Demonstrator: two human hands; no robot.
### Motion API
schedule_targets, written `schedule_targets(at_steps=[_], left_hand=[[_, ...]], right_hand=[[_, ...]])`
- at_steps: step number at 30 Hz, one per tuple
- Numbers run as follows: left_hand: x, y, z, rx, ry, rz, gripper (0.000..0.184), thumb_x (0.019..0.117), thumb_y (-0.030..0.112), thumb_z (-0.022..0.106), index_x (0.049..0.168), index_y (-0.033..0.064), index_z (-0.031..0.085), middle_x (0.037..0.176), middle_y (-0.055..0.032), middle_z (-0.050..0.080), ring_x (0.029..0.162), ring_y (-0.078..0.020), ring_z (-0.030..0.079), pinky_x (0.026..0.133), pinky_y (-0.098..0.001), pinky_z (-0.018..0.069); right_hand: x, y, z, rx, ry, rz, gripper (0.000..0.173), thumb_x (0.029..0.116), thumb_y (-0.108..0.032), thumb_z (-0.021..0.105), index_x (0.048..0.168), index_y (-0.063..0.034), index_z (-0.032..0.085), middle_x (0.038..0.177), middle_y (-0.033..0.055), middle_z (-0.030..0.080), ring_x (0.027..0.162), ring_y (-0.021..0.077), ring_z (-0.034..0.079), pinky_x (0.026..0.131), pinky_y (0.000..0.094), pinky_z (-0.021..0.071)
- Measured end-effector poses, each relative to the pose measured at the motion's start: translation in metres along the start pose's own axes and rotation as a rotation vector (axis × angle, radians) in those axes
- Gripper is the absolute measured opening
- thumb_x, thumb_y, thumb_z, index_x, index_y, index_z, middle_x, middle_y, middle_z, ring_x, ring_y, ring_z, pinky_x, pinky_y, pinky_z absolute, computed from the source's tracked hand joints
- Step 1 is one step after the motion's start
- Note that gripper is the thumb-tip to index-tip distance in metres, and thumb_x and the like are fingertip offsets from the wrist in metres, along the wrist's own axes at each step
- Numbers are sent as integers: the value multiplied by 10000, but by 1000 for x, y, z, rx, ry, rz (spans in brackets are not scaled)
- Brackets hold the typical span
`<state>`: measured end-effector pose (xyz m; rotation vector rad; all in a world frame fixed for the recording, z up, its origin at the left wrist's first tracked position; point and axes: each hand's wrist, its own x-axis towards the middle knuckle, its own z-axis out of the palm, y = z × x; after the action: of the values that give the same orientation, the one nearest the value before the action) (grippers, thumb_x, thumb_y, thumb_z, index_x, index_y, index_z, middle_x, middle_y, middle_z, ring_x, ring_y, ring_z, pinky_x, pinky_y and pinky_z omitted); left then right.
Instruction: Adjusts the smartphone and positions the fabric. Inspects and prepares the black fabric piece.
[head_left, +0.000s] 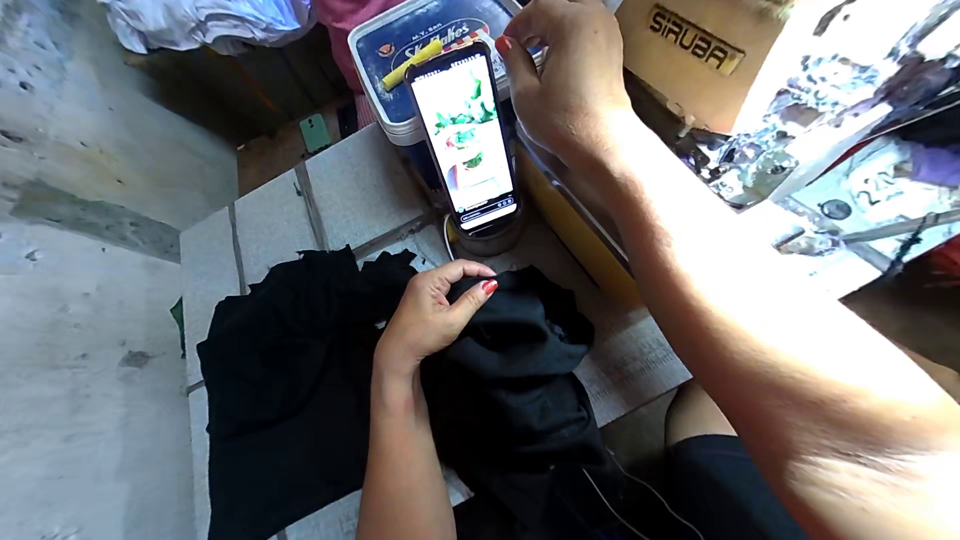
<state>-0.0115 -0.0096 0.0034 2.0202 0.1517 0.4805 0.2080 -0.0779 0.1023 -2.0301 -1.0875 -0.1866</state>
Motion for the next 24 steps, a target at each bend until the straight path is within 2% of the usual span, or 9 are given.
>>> schedule_targets(at_steps=[15, 21, 24], left_hand=[[0, 1, 0, -20, -3, -4, 115, 912, 23, 663, 1009, 7, 723, 934, 30, 726, 858, 53, 655, 815, -140, 542], [-1, 1, 1, 3, -9, -13, 115, 914, 37, 667, 1010, 12, 725, 932, 32, 728, 857, 53, 656, 811, -144, 544], [0, 2, 1, 13, -7, -12, 116, 925, 43, 658, 1012, 12, 728, 931, 33, 725, 848, 60, 648, 803, -136, 536]], right_hand=[[1, 1, 1, -5, 11, -8, 286, 1038, -192, 522, 1151, -21, 723, 1149, 134, 702, 1114, 251, 642, 997, 423, 471], [2, 2, 2, 8, 23, -16, 277, 1035, -187, 527, 1116, -18, 731, 1101, 132, 705, 1053, 237, 650, 958, 429, 480], [1, 1, 1, 6, 23, -10, 277, 1036, -189, 525, 1118, -20, 729, 1105, 126, 706, 1077, 239, 644, 973, 430, 472]])
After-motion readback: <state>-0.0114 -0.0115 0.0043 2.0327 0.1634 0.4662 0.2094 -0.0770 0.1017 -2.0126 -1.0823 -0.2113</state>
